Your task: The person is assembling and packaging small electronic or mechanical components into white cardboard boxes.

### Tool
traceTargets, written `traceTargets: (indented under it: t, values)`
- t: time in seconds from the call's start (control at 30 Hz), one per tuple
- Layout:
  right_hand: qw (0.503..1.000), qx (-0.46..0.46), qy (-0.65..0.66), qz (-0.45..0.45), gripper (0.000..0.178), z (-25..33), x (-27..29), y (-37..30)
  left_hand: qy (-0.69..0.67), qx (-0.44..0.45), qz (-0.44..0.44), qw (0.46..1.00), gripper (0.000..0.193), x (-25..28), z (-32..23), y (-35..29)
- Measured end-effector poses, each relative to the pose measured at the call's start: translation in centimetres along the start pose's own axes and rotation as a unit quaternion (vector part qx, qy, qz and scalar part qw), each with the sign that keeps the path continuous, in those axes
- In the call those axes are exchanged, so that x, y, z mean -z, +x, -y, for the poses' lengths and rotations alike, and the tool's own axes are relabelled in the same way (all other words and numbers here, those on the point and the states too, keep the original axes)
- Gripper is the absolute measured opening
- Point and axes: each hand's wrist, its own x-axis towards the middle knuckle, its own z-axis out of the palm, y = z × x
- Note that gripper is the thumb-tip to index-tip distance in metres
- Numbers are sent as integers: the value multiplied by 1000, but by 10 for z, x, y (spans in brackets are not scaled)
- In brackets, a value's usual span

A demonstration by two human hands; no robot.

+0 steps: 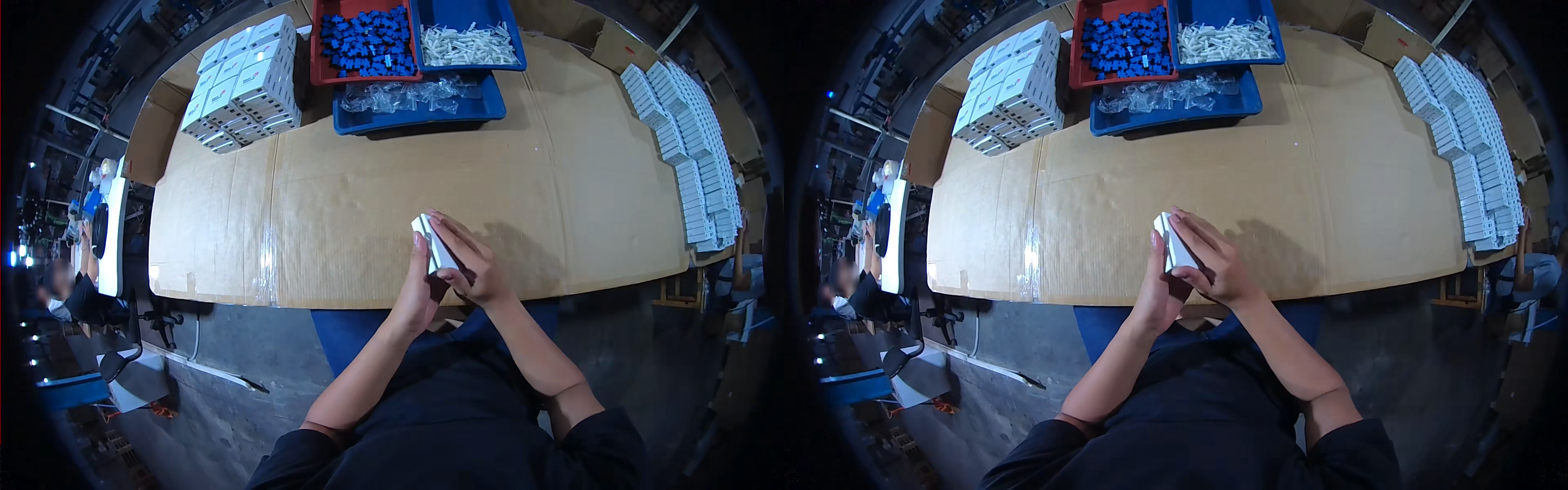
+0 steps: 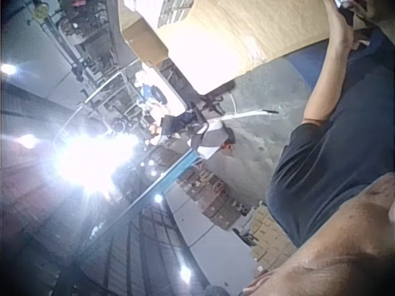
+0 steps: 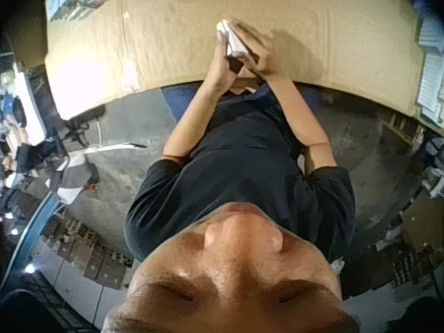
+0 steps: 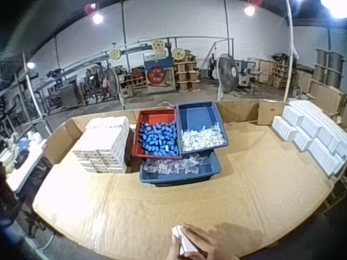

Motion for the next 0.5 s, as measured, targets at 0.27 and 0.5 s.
traceTargets:
  t: [0.27, 0.5]
  values:
    - [921, -224, 307, -84, 88, 17, -17, 12, 235, -122, -24, 964, 72, -1, 9, 12]
    - [978, -144, 149, 8, 56, 30, -2, 20, 96, -226, -119, 962, 74, 6, -20, 7]
